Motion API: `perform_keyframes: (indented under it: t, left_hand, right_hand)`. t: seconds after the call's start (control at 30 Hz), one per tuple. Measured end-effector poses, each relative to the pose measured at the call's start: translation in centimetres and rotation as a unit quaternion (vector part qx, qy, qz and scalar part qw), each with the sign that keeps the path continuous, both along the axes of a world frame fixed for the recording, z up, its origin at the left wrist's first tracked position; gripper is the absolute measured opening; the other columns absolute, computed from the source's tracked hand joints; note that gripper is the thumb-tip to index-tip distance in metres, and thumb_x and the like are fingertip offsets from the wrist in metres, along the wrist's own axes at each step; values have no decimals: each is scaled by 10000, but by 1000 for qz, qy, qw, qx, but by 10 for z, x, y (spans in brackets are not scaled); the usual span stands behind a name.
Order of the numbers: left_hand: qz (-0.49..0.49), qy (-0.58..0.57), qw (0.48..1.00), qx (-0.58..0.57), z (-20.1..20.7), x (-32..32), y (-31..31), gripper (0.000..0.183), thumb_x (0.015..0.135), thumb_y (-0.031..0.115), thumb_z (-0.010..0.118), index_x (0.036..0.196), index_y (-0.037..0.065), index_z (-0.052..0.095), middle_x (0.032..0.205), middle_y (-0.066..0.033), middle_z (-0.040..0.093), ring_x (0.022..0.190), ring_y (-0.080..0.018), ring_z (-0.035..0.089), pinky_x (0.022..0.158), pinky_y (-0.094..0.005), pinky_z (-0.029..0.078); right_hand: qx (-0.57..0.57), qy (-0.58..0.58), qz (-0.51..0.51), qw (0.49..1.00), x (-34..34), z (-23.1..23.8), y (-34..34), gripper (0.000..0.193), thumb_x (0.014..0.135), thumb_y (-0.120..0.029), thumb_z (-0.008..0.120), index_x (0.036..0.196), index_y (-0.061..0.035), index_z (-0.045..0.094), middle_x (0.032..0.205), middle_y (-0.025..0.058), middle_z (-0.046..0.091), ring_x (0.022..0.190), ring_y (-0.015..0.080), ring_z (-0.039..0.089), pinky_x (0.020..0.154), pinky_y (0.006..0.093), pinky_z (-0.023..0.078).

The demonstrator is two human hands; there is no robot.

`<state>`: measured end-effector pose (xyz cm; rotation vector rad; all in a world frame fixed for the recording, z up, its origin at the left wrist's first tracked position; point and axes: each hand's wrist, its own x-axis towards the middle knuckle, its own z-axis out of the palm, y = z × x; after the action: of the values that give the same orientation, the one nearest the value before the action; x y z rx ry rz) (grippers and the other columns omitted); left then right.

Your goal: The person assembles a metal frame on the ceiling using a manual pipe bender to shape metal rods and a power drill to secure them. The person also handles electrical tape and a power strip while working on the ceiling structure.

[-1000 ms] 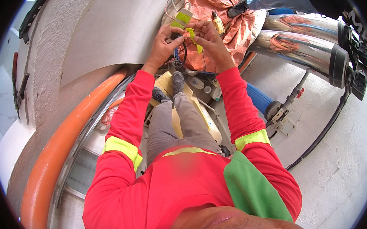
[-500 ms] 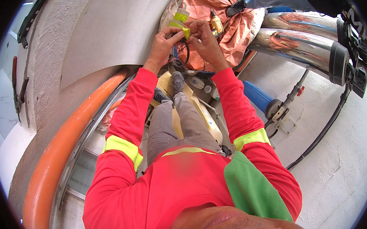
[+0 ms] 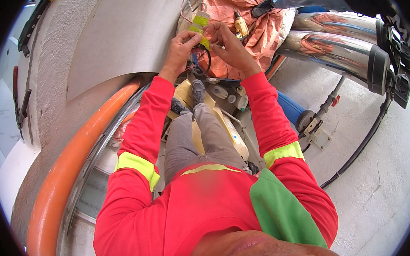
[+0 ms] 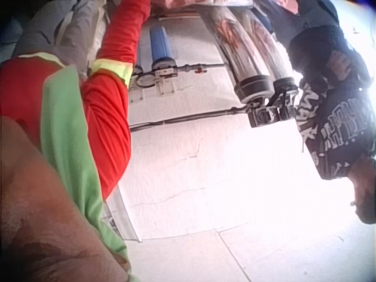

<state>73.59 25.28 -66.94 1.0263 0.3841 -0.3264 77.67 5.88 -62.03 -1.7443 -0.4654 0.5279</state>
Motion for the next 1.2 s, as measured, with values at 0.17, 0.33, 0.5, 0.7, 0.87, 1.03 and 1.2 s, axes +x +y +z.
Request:
perform_keyframes:
  t: [0.17, 0.33, 0.5, 0.7, 0.87, 1.03, 1.2]
  left_hand:
    - [56, 13, 998, 30, 0, 2, -2, 127, 980, 181, 697, 1066, 90, 672, 1009, -5, 688, 909, -116, 653, 775, -294, 559]
    - [93, 16, 996, 8, 4, 4, -5, 119, 986, 201, 694, 1059, 110, 673, 1005, 0, 688, 910, -109, 646, 778, -302, 551]
    - [82, -1, 996, 21, 3, 10, 4, 125, 991, 228, 691, 1054, 121, 672, 999, 8, 687, 904, -98, 645, 780, -302, 549]
    - [71, -15, 997, 1, 5, 9, 3, 135, 1001, 257, 683, 1069, 142, 666, 995, 28, 685, 901, -86, 638, 782, -302, 537]
    - [136, 27, 990, -10, 8, 12, -1, 118, 1006, 259, 677, 1062, 158, 652, 992, 36, 680, 888, -83, 630, 763, -313, 529]
    - [166, 37, 985, -14, 9, 16, 2, 102, 1003, 254, 682, 1056, 172, 651, 1007, 47, 673, 871, -87, 615, 744, -317, 518]
    - [156, 21, 988, 4, 6, 11, 1, 106, 996, 251, 692, 1055, 172, 654, 1001, 50, 670, 866, -81, 610, 737, -315, 513]
  right_hand:
    - [1, 63, -55, 996, -4, -3, -3, 492, 862, 80, 664, 1319, -21, 510, 1125, 94, 632, 940, 170, 672, 817, 304, 557]
    - [-53, 90, -81, 991, -4, -4, -10, 378, 938, 9, 640, 1312, 6, 582, 1100, 47, 654, 991, 112, 633, 895, 263, 533]
    - [-75, 84, -135, 985, 0, -8, -8, 309, 937, -243, 709, 1125, 1, 733, 985, 74, 739, 878, 134, 657, 785, 275, 511]
    - [-69, 131, -134, 980, 8, -9, 5, 357, 911, -293, 744, 1092, 14, 751, 893, 77, 747, 790, 111, 634, 727, 273, 507]
    - [-106, -22, -155, 982, 0, -1, 5, 235, 922, -151, 755, 1106, -5, 749, 931, 15, 715, 785, 73, 645, 689, 218, 530]
    - [-125, -81, -224, 963, -19, -7, 6, 213, 896, -66, 754, 1103, -16, 742, 941, 28, 716, 809, 91, 656, 731, 242, 543]
    - [-127, -48, -240, 961, -27, -16, 1, 205, 900, -50, 745, 1099, -1, 733, 970, 37, 719, 848, 86, 664, 748, 250, 541]
